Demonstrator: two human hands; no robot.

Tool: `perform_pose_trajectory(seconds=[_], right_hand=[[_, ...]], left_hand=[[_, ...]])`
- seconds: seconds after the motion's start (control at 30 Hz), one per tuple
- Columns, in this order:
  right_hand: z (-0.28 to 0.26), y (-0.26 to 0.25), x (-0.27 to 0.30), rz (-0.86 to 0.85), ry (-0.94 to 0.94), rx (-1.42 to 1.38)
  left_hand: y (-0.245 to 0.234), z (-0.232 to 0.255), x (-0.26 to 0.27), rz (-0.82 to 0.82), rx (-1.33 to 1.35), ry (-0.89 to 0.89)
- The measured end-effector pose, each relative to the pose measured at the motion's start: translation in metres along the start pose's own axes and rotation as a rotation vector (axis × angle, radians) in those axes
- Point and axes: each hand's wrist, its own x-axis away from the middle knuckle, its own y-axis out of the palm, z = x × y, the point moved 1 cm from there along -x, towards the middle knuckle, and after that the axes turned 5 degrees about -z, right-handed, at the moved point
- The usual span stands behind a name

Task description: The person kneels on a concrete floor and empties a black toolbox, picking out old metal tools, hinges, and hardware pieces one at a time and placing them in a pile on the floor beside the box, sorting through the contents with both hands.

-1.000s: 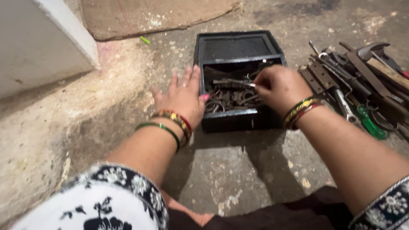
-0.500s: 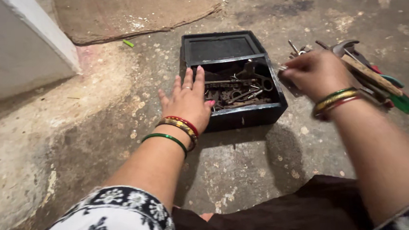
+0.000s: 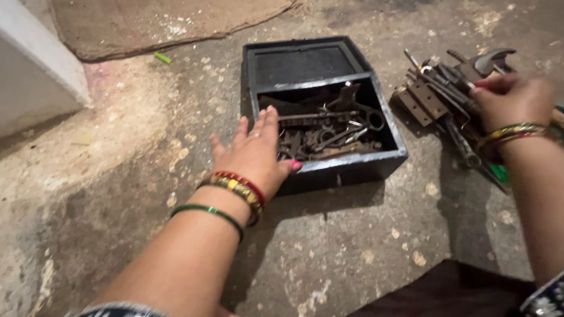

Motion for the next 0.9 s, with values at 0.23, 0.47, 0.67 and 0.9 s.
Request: perform_pose_trajectory(seconds=[0.23,0.47,0.67,0.9], right_hand=[[-0.024,0.015,0.017,-0.024,-0.071,0.084],[-0.040,0.016,0.028,-0.062,-0.058,0.384],[-0.083,-0.004,0.029,-0.056,-0.127,0.305],[-0.200,0.010,0.054,-0.413,-0.138,-0.100]], left_hand=[[-0.004,0.000,-0.001,-0.022,0.027,-0.048],[-0.003,-0.001,-0.001,-0.016,0.047,-0.057],[-0.001,-0.002,0.000,-0.035,0.033,-0.067],[0.001,-0.005,-0.003,-0.014,0.006,-0.071]])
